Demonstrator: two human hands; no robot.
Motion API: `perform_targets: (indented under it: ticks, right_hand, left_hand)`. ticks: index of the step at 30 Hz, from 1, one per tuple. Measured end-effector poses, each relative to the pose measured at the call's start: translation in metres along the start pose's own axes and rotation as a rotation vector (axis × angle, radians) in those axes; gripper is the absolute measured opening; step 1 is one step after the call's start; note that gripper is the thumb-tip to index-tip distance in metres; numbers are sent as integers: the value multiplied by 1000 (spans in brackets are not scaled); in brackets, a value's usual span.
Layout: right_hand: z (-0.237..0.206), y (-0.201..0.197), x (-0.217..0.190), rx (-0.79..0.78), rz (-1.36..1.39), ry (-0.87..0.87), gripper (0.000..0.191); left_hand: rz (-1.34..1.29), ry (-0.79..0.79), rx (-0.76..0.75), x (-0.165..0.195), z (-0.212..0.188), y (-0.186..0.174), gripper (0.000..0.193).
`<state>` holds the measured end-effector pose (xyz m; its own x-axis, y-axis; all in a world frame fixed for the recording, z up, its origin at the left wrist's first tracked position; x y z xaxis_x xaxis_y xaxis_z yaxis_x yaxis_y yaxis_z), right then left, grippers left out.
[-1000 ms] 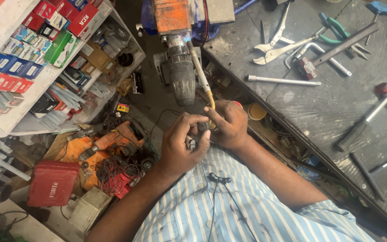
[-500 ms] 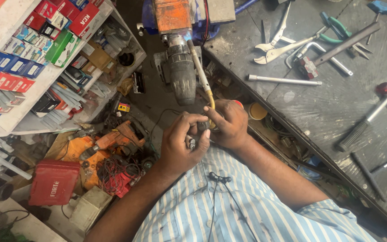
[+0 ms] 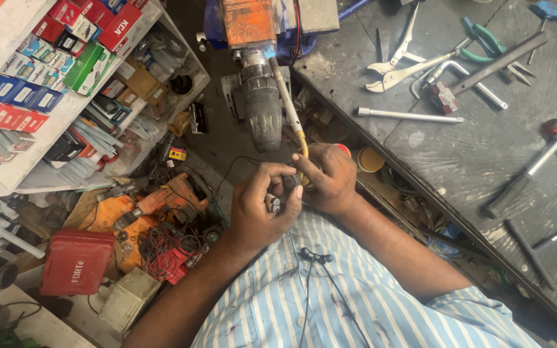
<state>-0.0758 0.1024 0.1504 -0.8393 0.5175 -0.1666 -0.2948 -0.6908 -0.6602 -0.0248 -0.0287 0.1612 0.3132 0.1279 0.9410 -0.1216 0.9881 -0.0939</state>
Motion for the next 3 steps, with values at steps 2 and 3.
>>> perform_targets:
  ticks: [2, 3]
  right_hand:
    - [-1, 1, 0, -5, 1, 5, 54]
    - [-1, 1, 0, -6, 3, 6, 54]
  left_hand:
    - [-17, -29, 0, -5, -1, 0, 27]
    - [-31, -19, -4, -5, -2, 1, 27]
Point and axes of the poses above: each hand's wrist, its own z-axis towards the middle knuckle, its own y-axis out of the palm, x = y × z, the point moved 8 cm from there along z, towards the middle knuckle, and after that the axes turned 14 degrees about -z, right-handed, at the moved point
